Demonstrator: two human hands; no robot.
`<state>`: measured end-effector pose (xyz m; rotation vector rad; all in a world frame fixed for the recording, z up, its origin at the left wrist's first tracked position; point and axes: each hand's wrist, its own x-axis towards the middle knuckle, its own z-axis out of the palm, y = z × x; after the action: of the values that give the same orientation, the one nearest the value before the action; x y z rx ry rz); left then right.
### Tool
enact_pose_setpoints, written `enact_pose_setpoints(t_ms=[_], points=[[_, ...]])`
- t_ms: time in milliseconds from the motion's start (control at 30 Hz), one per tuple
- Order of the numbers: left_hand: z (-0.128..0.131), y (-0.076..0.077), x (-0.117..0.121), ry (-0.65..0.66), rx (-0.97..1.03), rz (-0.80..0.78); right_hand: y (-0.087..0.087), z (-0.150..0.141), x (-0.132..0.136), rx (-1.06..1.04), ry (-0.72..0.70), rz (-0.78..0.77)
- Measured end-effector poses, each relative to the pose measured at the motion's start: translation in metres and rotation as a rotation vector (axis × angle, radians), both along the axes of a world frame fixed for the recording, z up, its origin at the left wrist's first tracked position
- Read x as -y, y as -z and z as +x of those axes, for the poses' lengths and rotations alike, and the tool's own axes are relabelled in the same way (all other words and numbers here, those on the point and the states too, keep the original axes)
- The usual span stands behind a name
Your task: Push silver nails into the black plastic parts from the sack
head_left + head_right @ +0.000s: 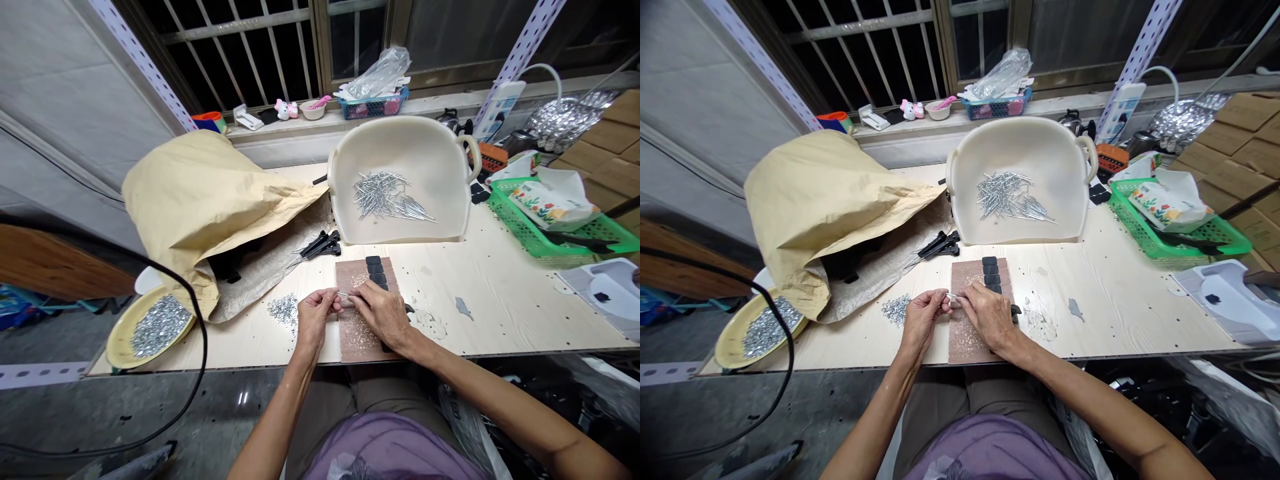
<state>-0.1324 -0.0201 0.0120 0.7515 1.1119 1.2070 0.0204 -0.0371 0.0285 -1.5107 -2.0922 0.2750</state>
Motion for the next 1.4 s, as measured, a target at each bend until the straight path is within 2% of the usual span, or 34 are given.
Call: enact_pose_setpoints(t_ms=[300,400,500,667,900,1067,1300,1400], points=[[0.002,-0.004,0.002,-0.062,-0.206,0.067,0.003,0.0,0.0,-0.044,-0.006,-0.057],[0.001,-0.004,0.002,-0.032,-0.137,0.02,0.004,0.001,0.0,0.099,-0.01,0.09],[0.002,-0.003,0.001,-0.003,0.004,-0.098,0.003,0.002,-0.001,0.269,-0.02,0.262],[0.003,-0.002,-0.002,-0.005,0.114,-0.169,0.0,0.002,-0.005,0.351,-0.047,0.324],[0.001,0.0,-0.002,0.006,0.135,-0.161,-0.004,0.001,-0.005,0.246,-0.025,0.198],[0.001,0.0,-0.001,-0.002,0.107,-0.155,-0.006,0.001,-0.005,0.252,-0.037,0.171],[0.002,-0.002,0.0,-0.03,0.044,-0.077,0.001,0.004,-0.01,-0.044,-0.054,-0.171],[0.002,-0.001,0.001,-0.017,0.016,-0.061,-0.001,0.004,-0.008,-0.014,-0.048,-0.117]])
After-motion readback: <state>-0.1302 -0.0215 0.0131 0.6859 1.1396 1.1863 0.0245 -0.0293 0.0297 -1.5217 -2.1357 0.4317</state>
